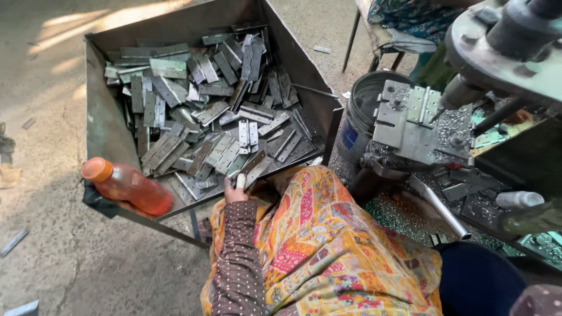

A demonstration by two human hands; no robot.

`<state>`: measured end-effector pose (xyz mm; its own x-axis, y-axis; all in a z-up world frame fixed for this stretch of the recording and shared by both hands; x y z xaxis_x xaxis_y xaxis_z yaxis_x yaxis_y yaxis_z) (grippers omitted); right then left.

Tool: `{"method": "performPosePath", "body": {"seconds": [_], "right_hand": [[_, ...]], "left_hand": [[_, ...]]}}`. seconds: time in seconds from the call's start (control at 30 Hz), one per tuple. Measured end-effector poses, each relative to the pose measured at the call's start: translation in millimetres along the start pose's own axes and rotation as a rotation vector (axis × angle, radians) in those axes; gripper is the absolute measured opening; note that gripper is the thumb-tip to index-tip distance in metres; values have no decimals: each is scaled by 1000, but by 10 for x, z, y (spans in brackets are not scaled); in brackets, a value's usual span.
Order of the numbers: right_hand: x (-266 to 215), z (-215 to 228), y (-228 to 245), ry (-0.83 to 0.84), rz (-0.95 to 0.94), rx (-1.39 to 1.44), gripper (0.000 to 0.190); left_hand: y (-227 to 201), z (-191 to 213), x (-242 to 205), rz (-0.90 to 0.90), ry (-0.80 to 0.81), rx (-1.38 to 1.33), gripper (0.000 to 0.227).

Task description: The person repeatedly picks metal plates from a bin, places them under a drill press, and operates the machine to drill holes. They then return the processed plates to the bin. The task is performed continuously throughout the clip.

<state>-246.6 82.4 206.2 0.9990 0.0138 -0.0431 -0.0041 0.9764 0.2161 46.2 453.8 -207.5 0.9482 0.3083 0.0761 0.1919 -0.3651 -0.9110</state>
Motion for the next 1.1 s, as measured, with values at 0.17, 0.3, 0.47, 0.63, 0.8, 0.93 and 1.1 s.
{"method": "performPosePath", "body": {"seconds": [0.17,0.3,0.47,0.63,0.8,0.93,1.1], "right_hand": [[68,248,-39,-146,-9,-63,41],[143,205,-481,-396,-81,-84,39],[772,-917,-1539,-182,-454,-95,66],[609,-2052,-2200,235,-882,671,66],[557,-2005,-2105,260,-770,88,66],[598,-1824,-1937,202,-719,56,58],[589,-1829,-1951,243,-738,40,55]], "left_hand": [[10,-7,49,-41,50,132,20],[-2,-108,-49,125,24,-99,21],[-252,-646,-340,171,103,-214,19],[-686,-1574,-887,197,204,-313,18],[-1301,-2742,-1342,-548,508,520,23],[-1411,-3736,-1714,-1102,952,600,20],[-1022,-4501,-1999,-1431,1049,924,20]]}}
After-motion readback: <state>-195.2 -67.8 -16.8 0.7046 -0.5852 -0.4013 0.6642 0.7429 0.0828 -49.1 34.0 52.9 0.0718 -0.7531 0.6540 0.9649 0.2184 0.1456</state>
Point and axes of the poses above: each hand's wrist, its own x-axis towards the middle knuckle, its own z-axis out of the back of the hand, y = z × x, the point moved 4 cm from there along x, towards the middle knuckle, and after that the axes turned 8 degrees about -z, right-handed, at the moved point
